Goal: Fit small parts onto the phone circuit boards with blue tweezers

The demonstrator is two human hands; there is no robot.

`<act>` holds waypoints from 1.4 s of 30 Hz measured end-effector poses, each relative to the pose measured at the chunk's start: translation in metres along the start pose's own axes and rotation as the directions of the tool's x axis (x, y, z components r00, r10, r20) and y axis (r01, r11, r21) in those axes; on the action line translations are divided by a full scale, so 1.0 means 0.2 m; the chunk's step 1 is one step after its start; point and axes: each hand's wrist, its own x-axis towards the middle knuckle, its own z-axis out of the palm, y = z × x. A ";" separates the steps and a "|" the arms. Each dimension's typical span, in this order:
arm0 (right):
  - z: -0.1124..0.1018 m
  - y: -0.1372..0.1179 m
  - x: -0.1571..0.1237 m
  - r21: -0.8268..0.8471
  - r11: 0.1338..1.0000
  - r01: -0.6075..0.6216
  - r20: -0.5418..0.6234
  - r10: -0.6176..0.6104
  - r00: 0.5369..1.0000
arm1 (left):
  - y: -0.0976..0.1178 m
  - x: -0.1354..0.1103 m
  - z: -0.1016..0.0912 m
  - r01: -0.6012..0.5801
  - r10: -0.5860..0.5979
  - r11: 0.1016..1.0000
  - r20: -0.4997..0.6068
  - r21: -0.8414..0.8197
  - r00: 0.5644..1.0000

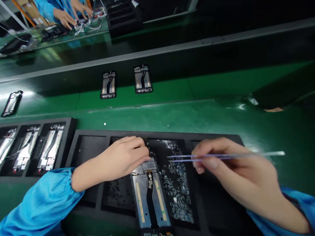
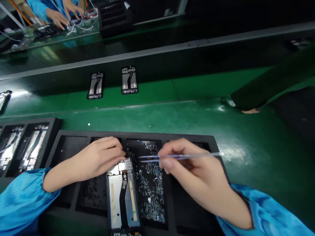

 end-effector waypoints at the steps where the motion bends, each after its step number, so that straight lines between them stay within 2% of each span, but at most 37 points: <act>1: -0.02 0.00 -0.01 -0.085 0.996 0.030 0.054 -0.026 0.998 | 0.00 0.00 0.00 0.003 -0.003 1.000 0.002 -0.007 1.000; 4: -0.03 0.02 0.00 -0.240 0.969 0.065 0.163 -0.025 0.986 | -0.02 0.01 0.00 0.000 0.000 1.000 0.012 0.021 1.000; 7: 0.00 0.04 0.05 -0.270 0.958 0.095 0.222 -0.034 0.974 | 0.01 0.00 0.00 -0.010 0.013 0.989 -0.022 0.146 1.000; 9: 0.02 0.05 0.09 -0.261 0.957 0.128 0.248 -0.061 0.967 | 0.10 -0.03 0.00 -0.021 0.046 0.966 -0.089 0.259 0.995; 11: 0.03 0.06 0.12 -0.255 0.959 0.120 0.249 -0.055 0.967 | 0.23 -0.08 0.02 -0.058 0.106 0.935 -0.121 0.349 0.987; 14: 0.03 0.07 0.14 -0.239 0.969 0.066 0.236 -0.008 0.972 | 0.43 -0.16 0.10 -0.092 0.110 0.898 -0.018 0.430 0.994; 17: 0.02 0.07 0.14 -0.235 0.972 0.029 0.235 0.028 0.972 | 0.51 -0.21 0.18 -0.114 0.091 0.895 0.075 0.432 0.993; 22: 0.01 0.09 0.13 -0.290 0.956 0.048 0.244 0.025 0.970 | 0.48 -0.24 0.22 -0.168 0.122 0.893 0.136 0.417 0.983; 31: 0.02 0.08 0.13 -0.305 0.947 0.100 0.207 -0.037 0.978 | 0.47 -0.20 0.20 -0.143 0.122 0.923 0.079 0.357 0.989; 42: 0.02 0.08 0.12 -0.343 0.929 0.136 0.206 -0.067 0.976 | 0.46 -0.20 0.17 -0.192 0.150 0.892 0.134 0.410 0.980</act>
